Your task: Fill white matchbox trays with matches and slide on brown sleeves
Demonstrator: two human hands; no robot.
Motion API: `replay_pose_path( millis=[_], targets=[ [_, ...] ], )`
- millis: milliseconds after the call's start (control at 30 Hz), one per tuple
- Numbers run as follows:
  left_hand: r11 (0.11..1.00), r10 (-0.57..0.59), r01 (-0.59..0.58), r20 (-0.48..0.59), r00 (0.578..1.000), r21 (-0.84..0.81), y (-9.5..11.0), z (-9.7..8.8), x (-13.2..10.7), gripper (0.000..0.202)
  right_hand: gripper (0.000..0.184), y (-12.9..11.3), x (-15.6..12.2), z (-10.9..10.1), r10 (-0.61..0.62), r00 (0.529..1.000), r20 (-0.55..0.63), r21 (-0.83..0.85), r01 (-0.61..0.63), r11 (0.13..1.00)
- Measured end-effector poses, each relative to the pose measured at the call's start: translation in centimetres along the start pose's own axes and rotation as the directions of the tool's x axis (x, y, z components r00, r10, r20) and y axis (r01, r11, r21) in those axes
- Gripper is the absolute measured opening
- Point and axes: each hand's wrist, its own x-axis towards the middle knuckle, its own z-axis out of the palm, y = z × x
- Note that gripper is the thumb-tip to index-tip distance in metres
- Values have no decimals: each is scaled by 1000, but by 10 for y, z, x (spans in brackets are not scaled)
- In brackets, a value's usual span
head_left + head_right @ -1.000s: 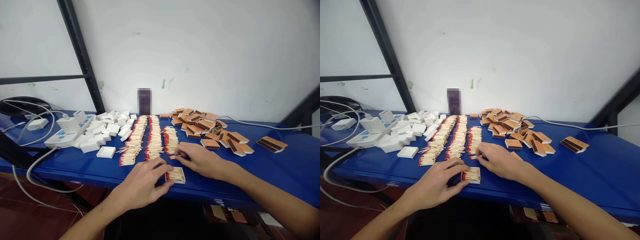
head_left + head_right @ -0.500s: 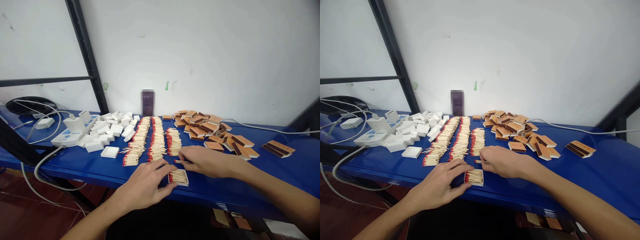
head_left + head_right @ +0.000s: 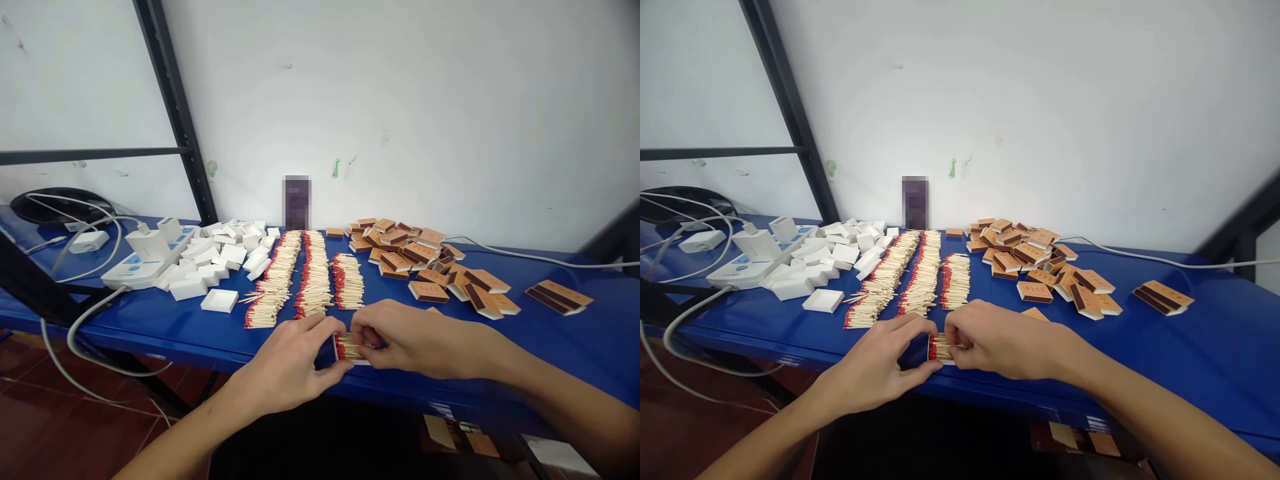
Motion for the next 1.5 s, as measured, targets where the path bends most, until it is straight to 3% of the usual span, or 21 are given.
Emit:
replay_pose_path(
  millis=[300, 800, 1100, 1500],
  targets=[
    [1000, 12, -12, 19, 1000, -13, -2, 2, -2, 16, 29, -3, 4, -3, 27, 998, -55, 66, -23, 998],
    [1000, -7, 7, 30, 1000, -9, -2, 0, -2, 23, 21, 2, 10, -5, -83, 991, -104, 45, 88, 995],
    [1000, 11, -11, 16, 1000, 2, -2, 0, -1, 19, 20, 6, 5, -10, -48, 995, -90, 186, 65, 980],
    [997, 74, -74, 58, 996, -6, -3, -1, -1, 19, 12, 10, 3, -9, -48, 997, -64, 115, 55, 992]
  ],
)
